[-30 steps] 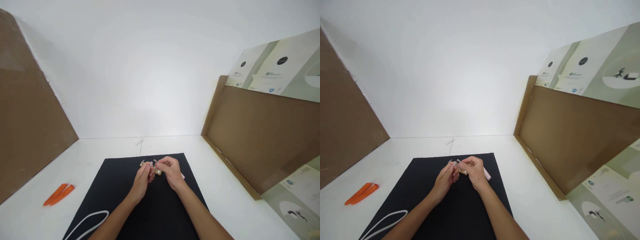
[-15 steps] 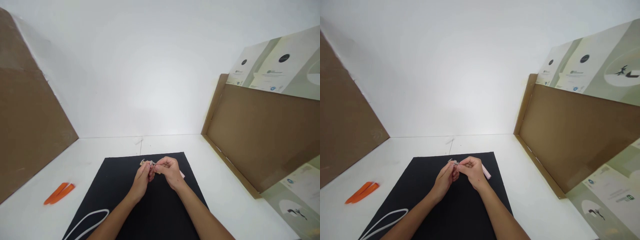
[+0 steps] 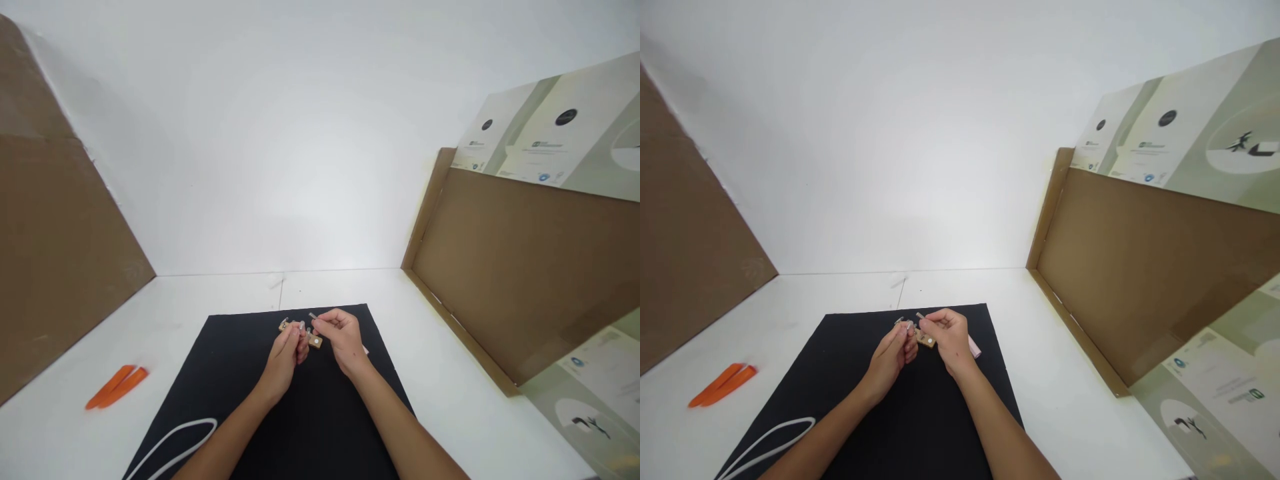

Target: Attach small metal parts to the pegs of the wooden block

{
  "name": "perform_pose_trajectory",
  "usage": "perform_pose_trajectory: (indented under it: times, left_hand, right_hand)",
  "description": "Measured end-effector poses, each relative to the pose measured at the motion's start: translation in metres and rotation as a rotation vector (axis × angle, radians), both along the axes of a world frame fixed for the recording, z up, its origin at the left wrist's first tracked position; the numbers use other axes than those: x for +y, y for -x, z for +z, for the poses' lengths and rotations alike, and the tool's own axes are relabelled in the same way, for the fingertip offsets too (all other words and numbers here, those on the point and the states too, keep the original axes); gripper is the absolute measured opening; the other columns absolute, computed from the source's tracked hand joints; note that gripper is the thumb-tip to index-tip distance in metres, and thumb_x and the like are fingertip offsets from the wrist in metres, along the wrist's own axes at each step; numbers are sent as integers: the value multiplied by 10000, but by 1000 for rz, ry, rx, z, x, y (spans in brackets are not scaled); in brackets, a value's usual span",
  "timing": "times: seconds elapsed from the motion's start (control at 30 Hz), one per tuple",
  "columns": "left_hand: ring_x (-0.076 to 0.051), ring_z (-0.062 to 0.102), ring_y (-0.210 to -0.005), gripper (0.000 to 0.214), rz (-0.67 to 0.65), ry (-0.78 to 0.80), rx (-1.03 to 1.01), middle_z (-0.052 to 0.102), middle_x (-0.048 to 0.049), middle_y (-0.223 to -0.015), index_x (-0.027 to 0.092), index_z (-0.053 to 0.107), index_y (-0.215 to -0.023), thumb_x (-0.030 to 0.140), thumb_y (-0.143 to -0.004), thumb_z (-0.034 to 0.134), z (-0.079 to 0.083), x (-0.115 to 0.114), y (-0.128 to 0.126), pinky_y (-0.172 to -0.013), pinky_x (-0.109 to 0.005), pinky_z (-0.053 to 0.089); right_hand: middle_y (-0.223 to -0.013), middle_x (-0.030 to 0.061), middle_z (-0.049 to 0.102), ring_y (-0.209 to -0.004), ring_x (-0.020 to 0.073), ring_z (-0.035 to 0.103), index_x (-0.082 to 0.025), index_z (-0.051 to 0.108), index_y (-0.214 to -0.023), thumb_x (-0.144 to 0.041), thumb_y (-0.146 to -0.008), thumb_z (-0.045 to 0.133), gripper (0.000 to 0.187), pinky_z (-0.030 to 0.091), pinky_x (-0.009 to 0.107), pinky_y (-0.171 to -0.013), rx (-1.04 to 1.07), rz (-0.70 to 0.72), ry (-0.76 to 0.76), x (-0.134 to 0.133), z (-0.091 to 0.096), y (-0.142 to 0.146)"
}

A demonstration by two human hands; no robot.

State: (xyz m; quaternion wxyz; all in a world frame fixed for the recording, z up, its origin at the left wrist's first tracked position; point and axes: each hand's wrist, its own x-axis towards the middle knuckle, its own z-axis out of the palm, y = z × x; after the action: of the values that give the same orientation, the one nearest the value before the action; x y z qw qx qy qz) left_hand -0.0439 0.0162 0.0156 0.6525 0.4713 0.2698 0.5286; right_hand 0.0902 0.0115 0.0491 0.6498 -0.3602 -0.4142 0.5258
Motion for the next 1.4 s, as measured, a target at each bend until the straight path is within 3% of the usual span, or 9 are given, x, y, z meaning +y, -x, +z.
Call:
perform_pose_trajectory:
  times: [0.2,0.53,0.63,0.8,0.9,1.0,1.23,1.4]
  left_hand:
    - [-66,346,-519,386,24,-1,12,387,66,-606,173,471,-748,528,-858,577,3,-3,0,-484,-208,281]
    - [-65,339,-492,402,0,20,11,383,72,-598,181,473,-789,567,-852,564,3,-2,0,-474,-216,250]
    - [-63,337,-491,402,-2,25,5,382,72,-596,181,468,-786,565,-850,568,3,-1,-1,-473,-216,245]
    - [-66,344,-505,392,7,-1,6,387,69,-606,179,463,-777,551,-876,539,1,0,-1,-478,-216,270]
    - [-71,355,-515,384,18,-14,27,392,67,-611,177,468,-788,544,-885,529,1,-1,-1,-483,-216,284]
    - [-70,346,-508,394,15,-7,29,386,69,-609,180,458,-776,553,-874,538,2,-2,-1,-481,-217,279]
    - [-64,334,-485,407,-4,21,17,376,76,-592,182,464,-793,573,-850,560,1,0,-1,-473,-214,252]
    - [-69,344,-495,390,1,-4,11,386,72,-597,181,467,-791,555,-872,541,0,-1,-1,-477,-217,268]
  right_hand:
    - [-581,16,694,-500,168,625,-173,664,-663,-288,-622,835,210,506,307,-527,18,286,-49,-10,3,4]
    - [-589,6,682,-569,137,620,-162,707,-705,-275,-599,853,213,480,275,-622,4,-63,47,4,0,-4]
    - [-584,8,682,-565,137,620,-160,703,-702,-282,-601,853,218,480,275,-621,8,-40,51,4,-1,-4]
    - [-590,17,702,-542,142,626,-168,683,-673,-282,-595,853,220,486,270,-583,6,149,22,-3,0,2]
    - [-568,1,687,-514,139,611,-175,675,-642,-278,-576,858,221,491,274,-560,-7,185,-5,-7,3,3]
    - [-569,5,687,-514,138,608,-175,671,-639,-293,-584,852,223,483,271,-555,-12,156,2,-7,5,2]
    - [-578,5,664,-567,147,615,-157,704,-698,-302,-591,849,231,493,287,-621,-41,-97,82,3,3,-4]
    - [-575,11,680,-546,140,610,-159,684,-678,-303,-590,852,238,478,276,-590,-24,27,81,-1,2,0]
